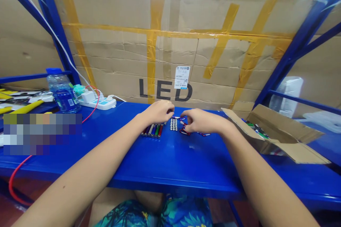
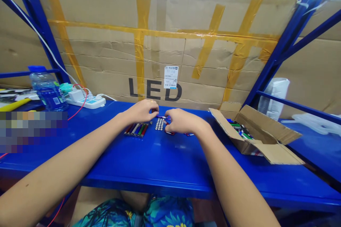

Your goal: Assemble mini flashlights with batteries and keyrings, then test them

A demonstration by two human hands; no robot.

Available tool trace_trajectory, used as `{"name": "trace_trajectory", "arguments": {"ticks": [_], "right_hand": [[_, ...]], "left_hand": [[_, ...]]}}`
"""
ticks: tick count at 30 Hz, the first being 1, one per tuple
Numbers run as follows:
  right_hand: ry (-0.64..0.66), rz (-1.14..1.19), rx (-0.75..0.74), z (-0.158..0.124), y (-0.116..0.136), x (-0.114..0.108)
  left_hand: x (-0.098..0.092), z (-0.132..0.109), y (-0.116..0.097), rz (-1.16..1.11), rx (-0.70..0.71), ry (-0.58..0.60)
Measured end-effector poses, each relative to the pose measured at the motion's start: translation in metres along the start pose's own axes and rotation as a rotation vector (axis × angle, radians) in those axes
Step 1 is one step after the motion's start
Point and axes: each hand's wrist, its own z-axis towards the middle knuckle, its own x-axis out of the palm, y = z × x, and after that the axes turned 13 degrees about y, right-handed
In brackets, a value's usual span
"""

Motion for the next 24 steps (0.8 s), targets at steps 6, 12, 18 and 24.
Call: {"name": "trace_trajectory", "arguments": {"ticks": [6,12,18,24], "right_hand": [[0.084,0.240,-0.035,-0.005,-0.050,-0.011],[0.004,0.365,-0.067,0.007,-0.066,0.003],[-0.018,0.369,-0.096,0.011,-0.054,0.009],[-0.076,0.298,-0.130,0.012,-0.051,0.011]], "left_hand": [[0.000,-0.003,-0.016,-0.026,0.147,0.283],[0.006,-0.003,-0.030,0.080,0.173,0.344],[0.008,-0.003,-0.034,0.067,0.173,0.353],[0.003,-0.003,-0.024,0.026,0.146,0.282]]}}
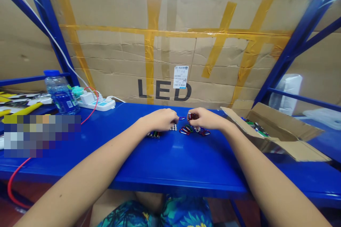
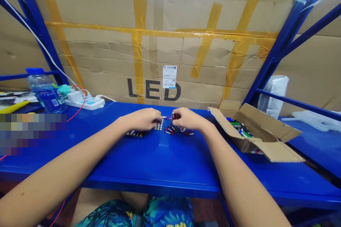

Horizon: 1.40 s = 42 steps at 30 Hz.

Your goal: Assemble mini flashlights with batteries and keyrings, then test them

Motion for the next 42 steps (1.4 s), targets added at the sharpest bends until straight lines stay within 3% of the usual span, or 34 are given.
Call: {"name": "trace_trajectory", "arguments": {"ticks": [4,17,25,30,36,42], "right_hand": [[-0.018,-0.019,0.003,0.000,-0.001,0.000],[-0.010,-0.024,0.034,-0.001,0.005,0.002],[0.000,-0.012,0.027,-0.001,0.006,0.002],[-0.019,-0.051,-0.022,0.002,0.005,0.005],[-0.110,-0.090,-0.086,0.009,0.002,0.012],[-0.111,0.076,-0.090,0.013,0.002,0.017]], "left_hand": [[0.000,-0.001,0.002,-0.082,0.027,0.011],[0.005,0.003,-0.011,-0.048,-0.009,0.109],[-0.004,-0.002,-0.008,-0.266,0.018,0.176],[-0.013,-0.008,-0.001,-0.289,-0.086,0.170],[-0.014,-0.007,-0.014,-0.153,-0.180,0.248],[-0.013,-0.006,-0.019,-0.117,-0.195,0.264]]}}
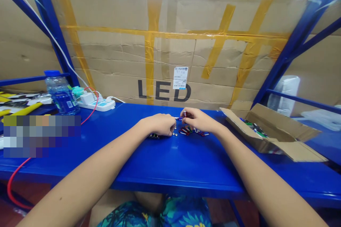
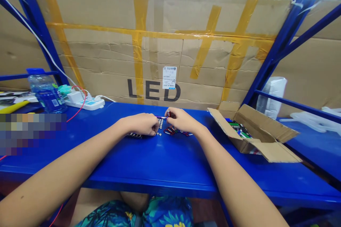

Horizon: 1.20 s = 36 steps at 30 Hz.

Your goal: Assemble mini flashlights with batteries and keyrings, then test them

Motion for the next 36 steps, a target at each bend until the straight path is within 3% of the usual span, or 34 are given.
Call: {"name": "trace_trajectory", "arguments": {"ticks": [4,9,16,26,31,36], "right_hand": [[0.052,0.139,0.003,0.001,0.003,0.001],[-0.012,0.296,-0.001,0.003,0.004,0.001],[-0.061,0.310,0.006,0.008,-0.004,0.000],[-0.170,0.063,0.098,0.008,0.002,-0.001],[-0.131,-0.159,0.064,0.011,-0.003,0.005],[-0.059,-0.189,0.002,0.011,-0.004,0.010]], "left_hand": [[0.000,0.000,0.001,-0.022,-0.014,0.017],[-0.001,-0.002,0.003,-0.031,-0.029,0.010],[-0.003,-0.002,0.007,-0.028,-0.037,-0.040],[0.000,0.005,0.014,0.056,0.004,-0.394],[0.007,0.015,0.014,0.031,0.060,-0.625],[0.015,0.025,0.014,0.041,0.127,-0.712]]}}
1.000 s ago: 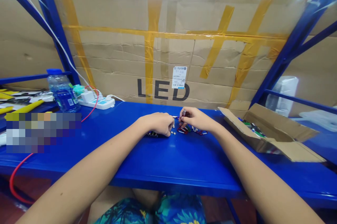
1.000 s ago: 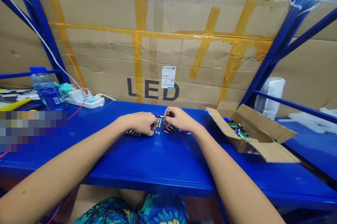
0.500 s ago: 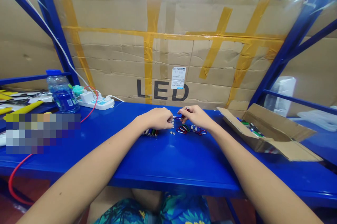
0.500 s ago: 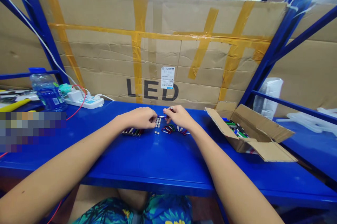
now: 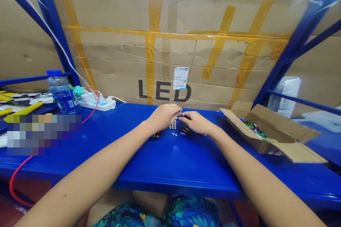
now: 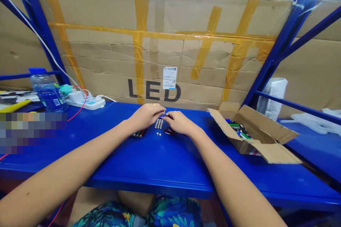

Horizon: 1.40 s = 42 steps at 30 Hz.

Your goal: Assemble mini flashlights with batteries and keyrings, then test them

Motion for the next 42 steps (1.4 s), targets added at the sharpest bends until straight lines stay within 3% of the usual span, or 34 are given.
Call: {"name": "trace_trajectory", "arguments": {"ticks": [11,22,26,29,32,34,42], "right_hand": [[0.022,0.102,-0.012,-0.002,0.001,0.002],[-0.051,0.255,-0.082,0.001,-0.001,0.001],[-0.130,0.121,-0.112,0.003,-0.010,0.000],[-0.162,-0.011,-0.122,0.004,-0.015,-0.001],[-0.159,-0.060,-0.112,0.004,-0.016,-0.002],[-0.163,-0.065,-0.106,0.003,-0.015,-0.002],[-0.059,0.043,-0.004,-0.001,-0.003,-0.002]], "left_hand": [[0.000,0.000,0.000,-0.013,0.130,-0.002],[-0.007,0.000,-0.006,0.196,0.157,0.016],[-0.010,-0.001,-0.003,0.161,0.076,-0.001],[-0.018,-0.003,0.000,0.113,-0.024,0.147],[-0.026,-0.007,0.001,-0.031,-0.015,0.488],[-0.029,-0.009,0.000,-0.119,-0.013,0.639],[-0.018,-0.007,-0.013,-0.117,-0.008,0.686]]}}
